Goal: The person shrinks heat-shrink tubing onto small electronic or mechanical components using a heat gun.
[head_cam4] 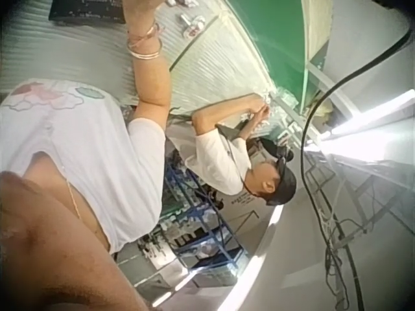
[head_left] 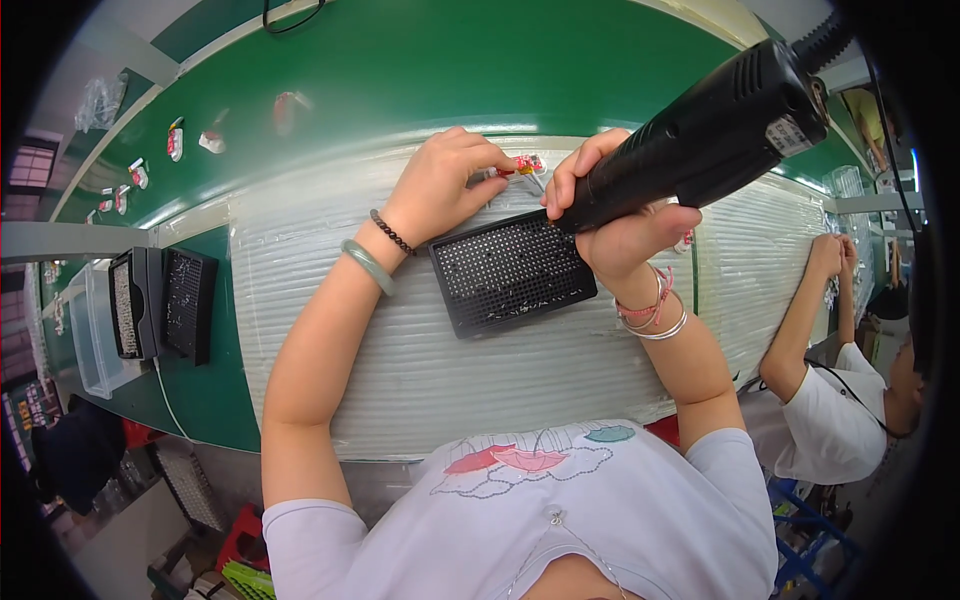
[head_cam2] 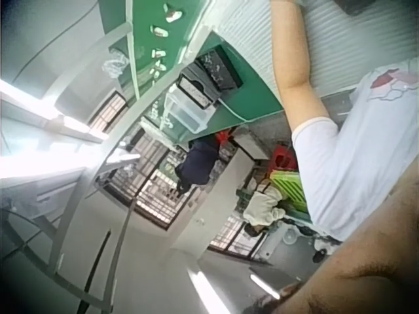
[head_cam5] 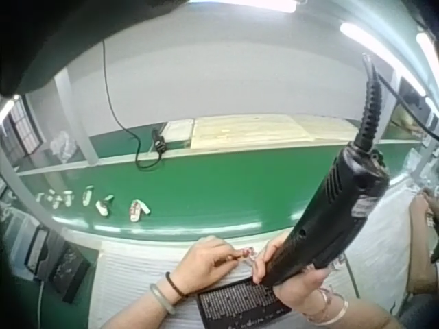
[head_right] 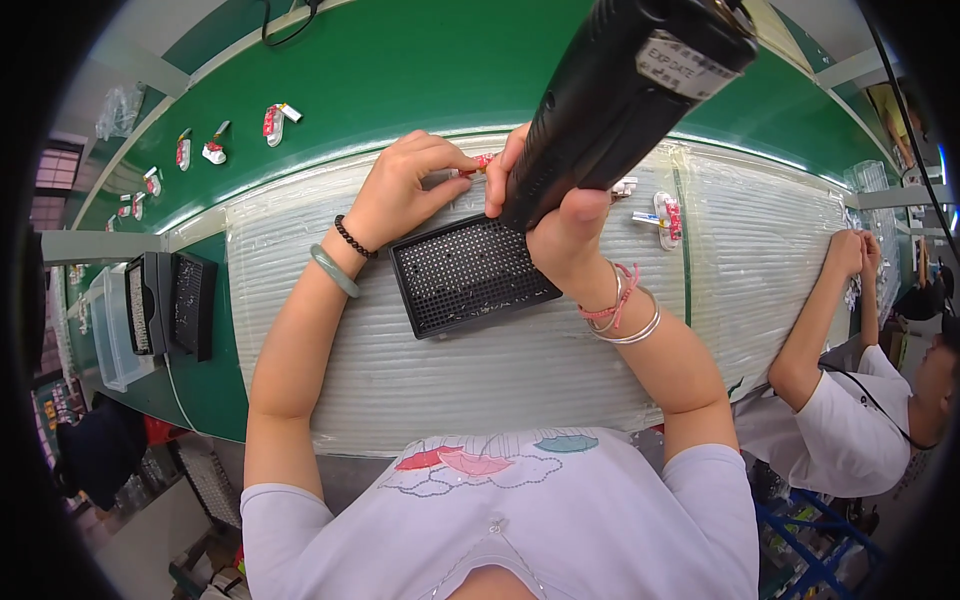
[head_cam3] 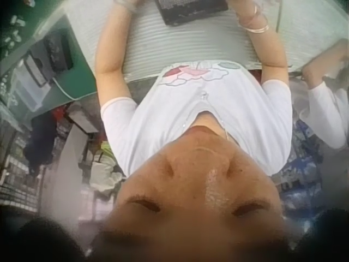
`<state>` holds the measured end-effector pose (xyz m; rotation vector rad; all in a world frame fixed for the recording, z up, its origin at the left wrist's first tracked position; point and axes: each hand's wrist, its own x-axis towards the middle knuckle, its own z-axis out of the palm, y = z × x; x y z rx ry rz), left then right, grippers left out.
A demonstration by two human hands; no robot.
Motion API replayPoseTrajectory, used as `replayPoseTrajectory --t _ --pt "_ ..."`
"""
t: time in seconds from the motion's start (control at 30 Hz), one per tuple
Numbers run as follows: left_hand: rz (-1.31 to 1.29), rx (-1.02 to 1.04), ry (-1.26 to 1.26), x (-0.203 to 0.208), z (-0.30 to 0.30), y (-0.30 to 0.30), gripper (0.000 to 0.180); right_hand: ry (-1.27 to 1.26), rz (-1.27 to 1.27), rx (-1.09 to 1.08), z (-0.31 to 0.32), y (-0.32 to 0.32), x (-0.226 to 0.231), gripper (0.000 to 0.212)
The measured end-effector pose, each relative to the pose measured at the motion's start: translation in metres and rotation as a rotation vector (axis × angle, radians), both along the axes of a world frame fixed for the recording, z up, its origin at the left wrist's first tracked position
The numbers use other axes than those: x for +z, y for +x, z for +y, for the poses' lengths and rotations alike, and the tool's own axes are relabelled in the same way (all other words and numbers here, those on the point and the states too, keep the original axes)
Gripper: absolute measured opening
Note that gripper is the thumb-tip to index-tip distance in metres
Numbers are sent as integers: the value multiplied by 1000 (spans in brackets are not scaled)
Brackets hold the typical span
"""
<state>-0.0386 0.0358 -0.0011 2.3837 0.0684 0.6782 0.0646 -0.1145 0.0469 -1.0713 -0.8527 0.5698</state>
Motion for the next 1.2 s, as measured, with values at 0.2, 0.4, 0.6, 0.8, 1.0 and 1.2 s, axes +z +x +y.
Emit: replayPoseTrajectory --t 0.2,0.4,0.6,0.8,1.0,1.2 --pt "-4 -3 -4 -1 -1 0 15 17 2 -12 2 0 -6 96" --pt "-5 -6 -17 1 -1 0 14 -2 8 -22 3 -2 -7 95" --pt "1 -8 -9 1 0 0 17 -52 -28 -22 2 -2 -6 95" --pt "14 -1 -9 0 0 -1 17 -94 -45 42 3 -1 -5 95" --pt "-44 -7 -44 1 -1 -1 16 -7 -86 43 19 6 36 104" --pt "-14 38 -167 0 -5 0 28 48 -125 -22 55 13 22 98"
